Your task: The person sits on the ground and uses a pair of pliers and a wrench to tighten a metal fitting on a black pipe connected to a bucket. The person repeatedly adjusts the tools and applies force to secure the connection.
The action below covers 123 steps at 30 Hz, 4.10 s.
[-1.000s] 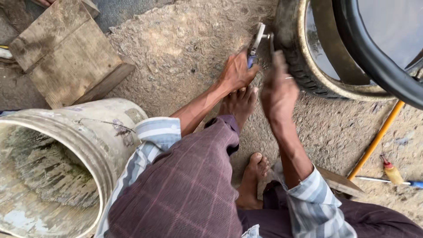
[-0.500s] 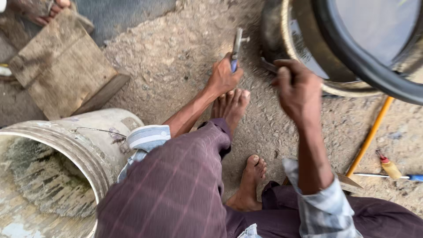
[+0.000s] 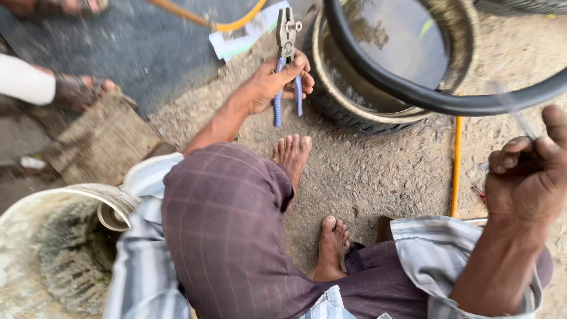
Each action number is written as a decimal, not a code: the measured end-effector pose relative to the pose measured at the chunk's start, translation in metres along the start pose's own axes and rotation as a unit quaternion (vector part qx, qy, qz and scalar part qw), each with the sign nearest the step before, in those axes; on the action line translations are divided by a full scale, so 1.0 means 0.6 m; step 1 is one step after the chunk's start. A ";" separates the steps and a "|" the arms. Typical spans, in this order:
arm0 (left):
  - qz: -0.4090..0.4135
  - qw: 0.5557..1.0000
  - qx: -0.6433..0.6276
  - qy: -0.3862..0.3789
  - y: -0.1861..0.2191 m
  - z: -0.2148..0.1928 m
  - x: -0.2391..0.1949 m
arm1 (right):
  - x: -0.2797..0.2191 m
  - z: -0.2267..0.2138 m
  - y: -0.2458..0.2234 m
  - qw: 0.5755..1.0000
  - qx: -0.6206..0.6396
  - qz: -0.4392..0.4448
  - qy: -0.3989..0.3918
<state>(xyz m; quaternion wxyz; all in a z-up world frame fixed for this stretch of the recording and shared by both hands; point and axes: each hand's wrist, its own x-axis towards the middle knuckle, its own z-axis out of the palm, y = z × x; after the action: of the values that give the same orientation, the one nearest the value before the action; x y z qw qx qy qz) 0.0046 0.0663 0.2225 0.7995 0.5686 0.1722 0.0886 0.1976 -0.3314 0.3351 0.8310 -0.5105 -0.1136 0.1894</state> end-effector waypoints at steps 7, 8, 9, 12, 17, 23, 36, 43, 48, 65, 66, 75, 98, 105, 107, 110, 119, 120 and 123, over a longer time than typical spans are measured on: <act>0.052 0.944 0.304 -0.114 0.276 0.094 -0.064 | -0.033 0.008 0.007 0.995 0.088 0.015 -0.051; 0.044 0.929 0.354 -0.103 0.307 0.116 -0.073 | -0.032 0.017 0.007 0.994 0.075 0.005 -0.086; 0.053 0.908 0.406 -0.092 0.334 0.135 -0.087 | -0.033 0.028 0.013 0.993 0.087 0.019 -0.076; 0.046 0.842 0.534 -0.052 0.374 0.199 -0.116 | -0.048 0.038 0.033 0.992 0.094 0.076 -0.032; -0.025 0.906 0.422 -0.011 0.306 0.287 -0.197 | -0.068 0.056 0.084 0.990 -0.077 0.104 -0.048; -0.073 0.986 0.137 0.054 0.167 0.292 -0.259 | -0.084 0.107 0.138 0.974 -0.081 0.178 -0.111; -0.126 0.986 0.106 0.015 -0.021 0.291 -0.205 | -0.112 0.133 0.162 0.965 -0.188 -0.024 -0.183; -0.071 0.948 0.308 0.041 -0.034 0.290 -0.183 | -0.088 0.108 0.192 0.954 -0.252 -0.018 -0.164; -0.011 0.895 0.436 0.098 -0.070 0.283 -0.174 | -0.074 0.102 0.212 0.940 -0.303 -0.022 -0.158; -0.071 0.953 0.296 0.004 -0.158 0.253 -0.137 | -0.041 0.083 0.275 0.942 -0.299 0.033 -0.148; -0.071 0.954 0.293 -0.001 -0.164 0.251 -0.136 | -0.039 0.082 0.274 0.932 -0.328 0.030 -0.149; -0.066 0.956 0.287 -0.006 -0.210 0.242 -0.132 | -0.035 0.082 0.269 0.892 -0.413 0.048 -0.178; 0.027 0.829 0.552 0.088 -0.151 0.234 -0.149 | -0.034 0.084 0.267 0.845 -0.495 0.011 -0.203; 0.029 0.800 0.590 0.104 -0.141 0.237 -0.154 | -0.033 0.078 0.267 0.847 -0.486 0.005 -0.215; 0.027 0.801 0.589 0.099 -0.145 0.235 -0.152 | -0.032 0.077 0.269 0.847 -0.484 0.007 -0.217; 0.047 0.794 0.596 0.110 -0.149 0.230 -0.152 | -0.029 0.078 0.273 0.837 -0.504 0.008 -0.213; 0.056 0.807 0.578 0.109 -0.166 0.231 -0.148 | -0.028 0.072 0.280 0.839 -0.499 -0.005 -0.215; 0.047 0.815 0.569 0.099 -0.169 0.231 -0.147 | -0.028 0.072 0.280 0.837 -0.503 -0.006 -0.215; 0.013 0.834 0.546 0.081 -0.180 0.230 -0.143 | -0.028 0.071 0.280 0.832 -0.510 -0.014 -0.217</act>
<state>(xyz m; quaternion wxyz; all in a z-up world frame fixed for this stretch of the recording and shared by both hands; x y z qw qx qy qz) -0.0287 -0.1206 0.1769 0.3406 0.9057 0.2496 0.0363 0.1329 -0.2363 0.2047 0.4096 -0.8058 -0.3785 0.1993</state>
